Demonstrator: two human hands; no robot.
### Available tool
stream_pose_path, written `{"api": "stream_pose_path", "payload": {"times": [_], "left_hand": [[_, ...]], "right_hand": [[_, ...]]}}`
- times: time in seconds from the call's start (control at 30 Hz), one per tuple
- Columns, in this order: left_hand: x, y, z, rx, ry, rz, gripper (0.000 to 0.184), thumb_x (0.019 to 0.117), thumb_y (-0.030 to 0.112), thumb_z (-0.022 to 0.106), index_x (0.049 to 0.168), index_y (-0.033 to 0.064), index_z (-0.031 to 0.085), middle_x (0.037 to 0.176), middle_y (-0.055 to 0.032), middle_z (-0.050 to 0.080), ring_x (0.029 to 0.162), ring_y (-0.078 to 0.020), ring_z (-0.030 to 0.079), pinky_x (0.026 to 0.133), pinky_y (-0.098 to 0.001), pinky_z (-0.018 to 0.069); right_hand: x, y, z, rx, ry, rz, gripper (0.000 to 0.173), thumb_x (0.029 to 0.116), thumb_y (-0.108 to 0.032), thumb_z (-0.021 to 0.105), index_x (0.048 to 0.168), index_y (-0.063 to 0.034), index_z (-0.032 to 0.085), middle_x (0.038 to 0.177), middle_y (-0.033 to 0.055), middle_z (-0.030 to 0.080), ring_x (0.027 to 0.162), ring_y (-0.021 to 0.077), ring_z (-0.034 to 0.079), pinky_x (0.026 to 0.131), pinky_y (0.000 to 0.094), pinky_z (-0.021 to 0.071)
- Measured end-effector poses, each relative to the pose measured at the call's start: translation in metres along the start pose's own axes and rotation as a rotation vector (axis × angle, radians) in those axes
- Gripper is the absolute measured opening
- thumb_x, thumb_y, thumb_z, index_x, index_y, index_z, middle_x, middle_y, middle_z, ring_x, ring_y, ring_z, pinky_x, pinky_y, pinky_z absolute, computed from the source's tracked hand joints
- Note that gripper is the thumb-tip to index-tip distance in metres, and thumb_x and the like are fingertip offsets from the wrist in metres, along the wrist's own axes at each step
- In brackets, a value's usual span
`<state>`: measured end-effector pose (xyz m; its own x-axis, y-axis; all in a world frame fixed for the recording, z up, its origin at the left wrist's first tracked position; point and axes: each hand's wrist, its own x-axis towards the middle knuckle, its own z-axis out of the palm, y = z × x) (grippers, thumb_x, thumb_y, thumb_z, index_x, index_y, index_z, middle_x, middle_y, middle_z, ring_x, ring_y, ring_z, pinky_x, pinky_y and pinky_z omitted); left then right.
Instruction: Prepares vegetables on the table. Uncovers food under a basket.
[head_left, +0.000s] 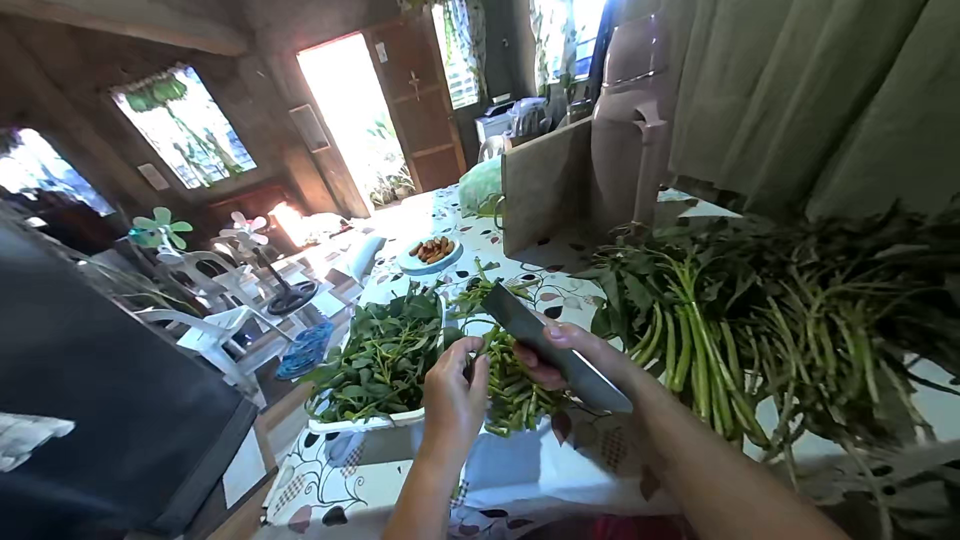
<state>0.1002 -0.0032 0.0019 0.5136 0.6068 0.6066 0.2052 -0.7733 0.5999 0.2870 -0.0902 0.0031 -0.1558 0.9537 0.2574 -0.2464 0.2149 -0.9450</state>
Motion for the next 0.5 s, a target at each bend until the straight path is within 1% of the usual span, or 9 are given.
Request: {"api": "stream_pose_path", "payload": {"times": [0.1, 0.17, 0.2, 0.23, 0.3, 0.37, 0.4, 0.47, 0.5], "left_hand": [[0.0, -0.001, 0.002, 0.011, -0.003, 0.007, 0.021, 0.0965, 0.011, 0.063, 0.112, 0.0002, 0.071, 0.085, -0.0043, 0.067, 0.059, 0.0002, 0.048, 0.057, -0.0149, 0.0414], [0.001, -0.001, 0.003, 0.016, -0.019, -0.01, 0.022, 0.0971, 0.013, 0.062, 0.113, 0.0006, 0.072, 0.085, -0.0042, 0.067, 0.06, 0.0001, 0.049, 0.058, -0.0157, 0.0429], [0.001, 0.0, 0.004, 0.013, -0.032, -0.025, 0.022, 0.0974, 0.013, 0.062, 0.113, 0.0003, 0.071, 0.086, -0.0045, 0.068, 0.061, -0.0008, 0.051, 0.06, -0.0169, 0.0448], [0.001, 0.002, 0.005, 0.015, -0.043, -0.041, 0.022, 0.0969, 0.012, 0.063, 0.113, 0.0, 0.071, 0.087, -0.0052, 0.068, 0.064, -0.0028, 0.055, 0.063, -0.0194, 0.0477], [0.001, 0.01, 0.006, 0.067, -0.057, -0.091, 0.019, 0.0926, 0.008, 0.065, 0.109, 0.0001, 0.071, 0.091, -0.0072, 0.071, 0.077, -0.0104, 0.066, 0.076, -0.0296, 0.055], [0.0, 0.018, 0.007, 0.143, -0.082, -0.151, 0.017, 0.0914, 0.004, 0.067, 0.107, -0.0005, 0.072, 0.097, -0.0107, 0.074, 0.091, -0.0183, 0.071, 0.086, -0.0391, 0.0567], [-0.002, 0.021, 0.006, 0.165, -0.093, -0.162, 0.018, 0.0923, 0.005, 0.066, 0.108, -0.0006, 0.072, 0.096, -0.0112, 0.073, 0.088, -0.0192, 0.071, 0.084, -0.0396, 0.0566], [-0.012, 0.022, 0.004, 0.161, -0.102, -0.139, 0.02, 0.096, 0.009, 0.062, 0.11, 0.001, 0.073, 0.088, -0.0089, 0.071, 0.071, -0.0143, 0.063, 0.07, -0.0328, 0.0538], [-0.016, 0.021, 0.003, 0.147, -0.093, -0.117, 0.02, 0.0969, 0.01, 0.06, 0.11, 0.0016, 0.074, 0.086, -0.0077, 0.07, 0.066, -0.0113, 0.061, 0.065, -0.0289, 0.0529]], "right_hand": [[-0.002, -0.001, 0.007, -0.075, 0.08, 0.003, 0.083, 0.0791, -0.067, 0.068, 0.138, -0.0168, 0.038, 0.08, -0.0107, 0.053, 0.051, -0.0042, 0.042, 0.047, 0.0114, 0.0382], [0.0, -0.003, 0.017, -0.185, 0.222, 0.025, 0.083, 0.0782, -0.053, 0.071, 0.141, -0.0137, 0.034, 0.081, -0.0097, 0.054, 0.055, -0.0048, 0.045, 0.049, 0.0121, 0.0394], [0.001, -0.004, 0.024, -0.271, 0.295, 0.027, 0.082, 0.0774, -0.045, 0.073, 0.141, -0.0107, 0.035, 0.086, -0.0078, 0.058, 0.062, -0.0041, 0.051, 0.056, 0.0139, 0.0439], [0.003, -0.003, 0.029, -0.367, 0.356, 0.03, 0.083, 0.0771, -0.041, 0.075, 0.142, -0.0073, 0.036, 0.094, -0.003, 0.061, 0.074, 0.0002, 0.059, 0.068, 0.0195, 0.0518], [0.01, 0.007, 0.036, -0.547, 0.471, 0.054, 0.089, 0.0724, -0.048, 0.079, 0.142, -0.0076, 0.042, 0.103, 0.0058, 0.066, 0.088, 0.0115, 0.067, 0.079, 0.0336, 0.0574], [0.016, 0.015, 0.041, -0.63, 0.55, 0.102, 0.089, 0.0712, -0.054, 0.079, 0.141, -0.0097, 0.044, 0.103, 0.008, 0.068, 0.089, 0.0165, 0.068, 0.081, 0.0398, 0.0577], [0.018, 0.015, 0.041, -0.647, 0.588, 0.119, 0.086, 0.0738, -0.053, 0.077, 0.14, -0.0093, 0.045, 0.102, 0.0093, 0.068, 0.089, 0.0189, 0.068, 0.081, 0.0423, 0.0576], [0.018, 0.009, 0.036, -0.617, 0.682, 0.126, 0.075, 0.0854, -0.044, 0.076, 0.141, -0.0038, 0.046, 0.103, 0.0169, 0.067, 0.09, 0.0269, 0.068, 0.082, 0.0496, 0.0557], [0.015, 0.003, 0.033, -0.57, 0.709, 0.151, 0.071, 0.0904, -0.039, 0.074, 0.142, -0.0029, 0.043, 0.103, 0.0174, 0.066, 0.088, 0.0257, 0.066, 0.08, 0.0477, 0.0547]]}}
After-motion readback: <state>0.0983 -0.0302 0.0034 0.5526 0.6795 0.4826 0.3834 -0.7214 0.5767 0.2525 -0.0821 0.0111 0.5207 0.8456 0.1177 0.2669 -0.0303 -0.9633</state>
